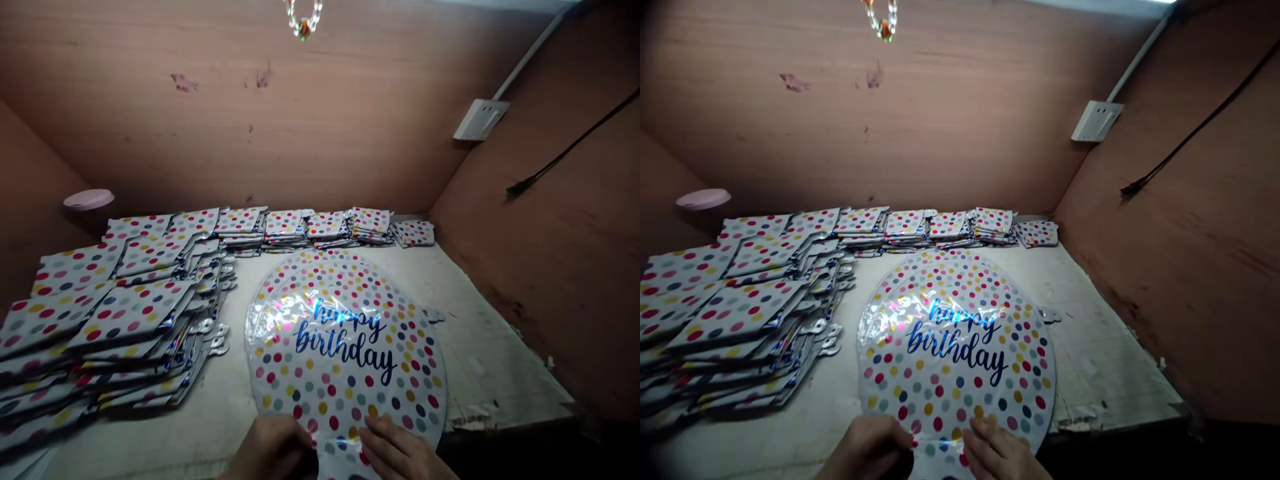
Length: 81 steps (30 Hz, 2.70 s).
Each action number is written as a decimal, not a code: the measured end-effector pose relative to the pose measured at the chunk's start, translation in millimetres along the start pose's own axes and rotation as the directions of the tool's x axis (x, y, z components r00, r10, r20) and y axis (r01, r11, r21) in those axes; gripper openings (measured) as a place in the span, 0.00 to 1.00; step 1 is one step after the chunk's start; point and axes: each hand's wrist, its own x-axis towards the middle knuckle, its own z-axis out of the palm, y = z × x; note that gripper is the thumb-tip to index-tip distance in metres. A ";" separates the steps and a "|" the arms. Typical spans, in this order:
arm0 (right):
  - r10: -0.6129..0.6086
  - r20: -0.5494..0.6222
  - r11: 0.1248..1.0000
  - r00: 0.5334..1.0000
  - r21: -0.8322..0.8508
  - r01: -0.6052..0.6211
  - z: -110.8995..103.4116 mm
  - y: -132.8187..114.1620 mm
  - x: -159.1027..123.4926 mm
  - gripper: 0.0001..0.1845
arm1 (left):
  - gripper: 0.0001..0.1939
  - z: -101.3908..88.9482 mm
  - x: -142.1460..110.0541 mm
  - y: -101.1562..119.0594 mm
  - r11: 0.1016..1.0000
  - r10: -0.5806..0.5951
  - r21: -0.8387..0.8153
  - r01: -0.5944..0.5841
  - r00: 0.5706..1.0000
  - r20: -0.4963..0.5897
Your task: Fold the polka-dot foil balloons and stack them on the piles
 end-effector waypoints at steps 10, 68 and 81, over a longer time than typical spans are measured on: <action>0.518 0.211 0.642 0.829 0.545 -0.540 -36.2 -18.8 50.3 0.12 | 0.08 -18.5 32.4 35.0 0.766 -0.375 -0.535 0.356 0.924 0.078; 0.900 -0.283 0.286 0.331 -0.189 -0.939 -52.4 105.0 18.8 0.17 | 0.23 -91.5 74.3 -42.5 0.813 -0.404 0.228 0.535 0.801 -0.441; 0.420 -0.179 0.896 0.890 -0.074 -0.438 -66.6 103.0 -8.5 0.16 | 0.31 -115.0 77.6 -67.7 0.904 0.013 0.428 -0.018 1.000 0.014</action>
